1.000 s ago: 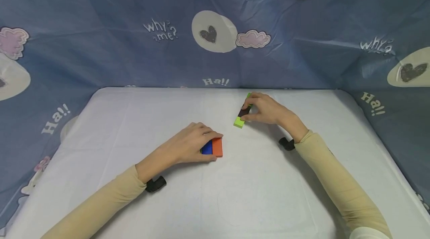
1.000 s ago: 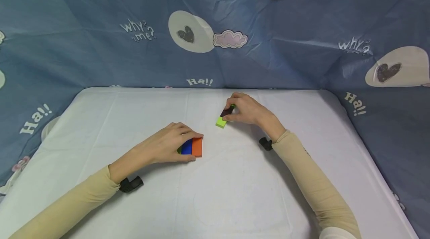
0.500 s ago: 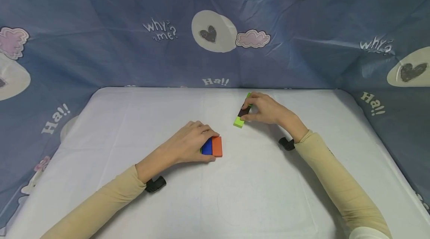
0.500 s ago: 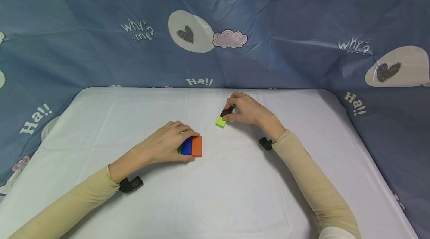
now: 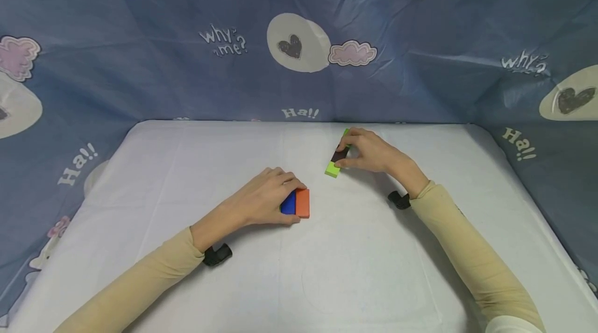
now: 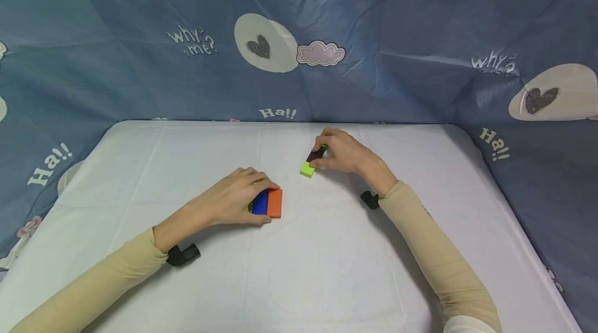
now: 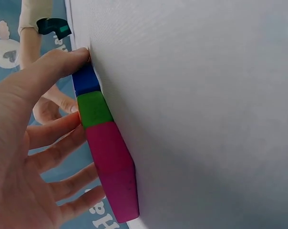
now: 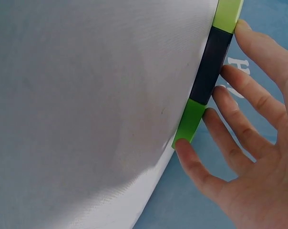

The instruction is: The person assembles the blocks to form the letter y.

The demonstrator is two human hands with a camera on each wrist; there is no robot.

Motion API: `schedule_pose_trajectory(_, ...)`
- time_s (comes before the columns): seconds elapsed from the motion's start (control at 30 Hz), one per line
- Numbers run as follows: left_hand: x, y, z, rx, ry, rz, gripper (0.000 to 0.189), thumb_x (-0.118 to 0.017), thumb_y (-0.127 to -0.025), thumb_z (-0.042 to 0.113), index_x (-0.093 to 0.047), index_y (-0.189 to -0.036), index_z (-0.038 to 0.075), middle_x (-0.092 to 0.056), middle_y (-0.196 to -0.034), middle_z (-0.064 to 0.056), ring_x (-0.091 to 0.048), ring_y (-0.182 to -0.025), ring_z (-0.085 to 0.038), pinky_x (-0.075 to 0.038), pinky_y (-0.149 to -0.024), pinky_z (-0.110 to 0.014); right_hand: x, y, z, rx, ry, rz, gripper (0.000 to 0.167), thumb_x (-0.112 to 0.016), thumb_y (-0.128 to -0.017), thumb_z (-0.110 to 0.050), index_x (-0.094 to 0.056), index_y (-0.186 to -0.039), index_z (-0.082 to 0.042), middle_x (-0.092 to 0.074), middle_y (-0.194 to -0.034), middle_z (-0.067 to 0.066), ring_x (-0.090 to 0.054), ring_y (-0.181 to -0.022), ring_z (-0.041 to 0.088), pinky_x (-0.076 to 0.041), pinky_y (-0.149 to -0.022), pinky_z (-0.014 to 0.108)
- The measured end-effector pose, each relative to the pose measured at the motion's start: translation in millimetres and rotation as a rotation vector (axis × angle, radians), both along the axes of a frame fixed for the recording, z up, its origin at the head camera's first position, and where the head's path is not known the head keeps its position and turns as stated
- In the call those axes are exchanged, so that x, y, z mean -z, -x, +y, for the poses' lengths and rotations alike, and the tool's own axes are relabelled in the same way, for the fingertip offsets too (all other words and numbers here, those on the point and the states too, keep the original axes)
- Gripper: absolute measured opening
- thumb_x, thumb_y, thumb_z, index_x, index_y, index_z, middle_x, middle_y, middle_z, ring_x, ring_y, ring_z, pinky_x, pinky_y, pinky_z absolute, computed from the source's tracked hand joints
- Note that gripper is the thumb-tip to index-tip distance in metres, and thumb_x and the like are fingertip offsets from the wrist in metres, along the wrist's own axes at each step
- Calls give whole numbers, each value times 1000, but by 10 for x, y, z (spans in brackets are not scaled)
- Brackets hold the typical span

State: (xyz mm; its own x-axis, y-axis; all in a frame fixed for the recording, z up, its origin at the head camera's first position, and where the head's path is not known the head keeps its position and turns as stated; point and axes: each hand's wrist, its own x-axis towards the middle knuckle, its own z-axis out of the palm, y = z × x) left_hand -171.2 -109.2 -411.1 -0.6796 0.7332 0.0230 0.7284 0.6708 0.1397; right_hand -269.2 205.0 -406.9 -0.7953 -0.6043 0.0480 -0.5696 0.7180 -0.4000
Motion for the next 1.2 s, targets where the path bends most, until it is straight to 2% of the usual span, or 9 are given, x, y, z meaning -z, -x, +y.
schedule_pose_trajectory(0.27,-29,32,15,10,-22,-59,70,-83,-87,61,-68,-141,19,-71,-132,-3,-63,-115,-23,-53,-101,-44,17,23,4,-2,1,5,37,-87,-91,-38,-79,-115,-11,-70,-116,8,-66,-113,28,-54,-105,51)
schedule_pose_trajectory(0.53,-122,138,49,5,-11,-51,71,-81,-87,64,-69,-141,20,-73,-132,-2,-66,-114,-26,-56,-101,-48,16,14,-6,12,-8,-11,39,-88,-90,-40,-79,-116,-12,-70,-118,8,-66,-113,28,-54,-106,50)
schedule_pose_trajectory(0.7,-192,266,100,-37,-3,-33,71,-80,-86,67,-71,-139,21,-75,-132,-3,-68,-110,-27,-57,-97,-47,11,4,-3,21,-15,-16,41,-88,-90,-41,-79,-118,-12,-70,-119,7,-66,-113,28,-54,-106,50)
schedule_pose_trajectory(0.97,-270,518,163,-96,8,76,69,-82,-84,66,-74,-132,18,-78,-121,-5,-68,-100,-28,-58,-92,-46,2,-5,-3,24,-12,-20,41,-88,-90,-41,-79,-118,-12,-70,-119,8,-66,-113,28,-55,-106,50)
schedule_pose_trajectory(1.1,-269,637,191,-126,22,101,71,-83,-83,67,-74,-132,16,-78,-120,-5,-68,-96,-28,-58,-93,-47,6,2,-5,21,-10,-18,41,-88,-90,-41,-79,-118,-12,-70,-119,8,-66,-114,28,-54,-106,51)
schedule_pose_trajectory(1.2,-241,729,214,-143,38,87,73,-83,-83,67,-73,-134,16,-77,-121,-5,-68,-96,-27,-57,-94,-46,12,9,-5,17,-9,-19,41,-88,-90,-41,-79,-118,-12,-70,-119,8,-66,-114,28,-55,-105,51)
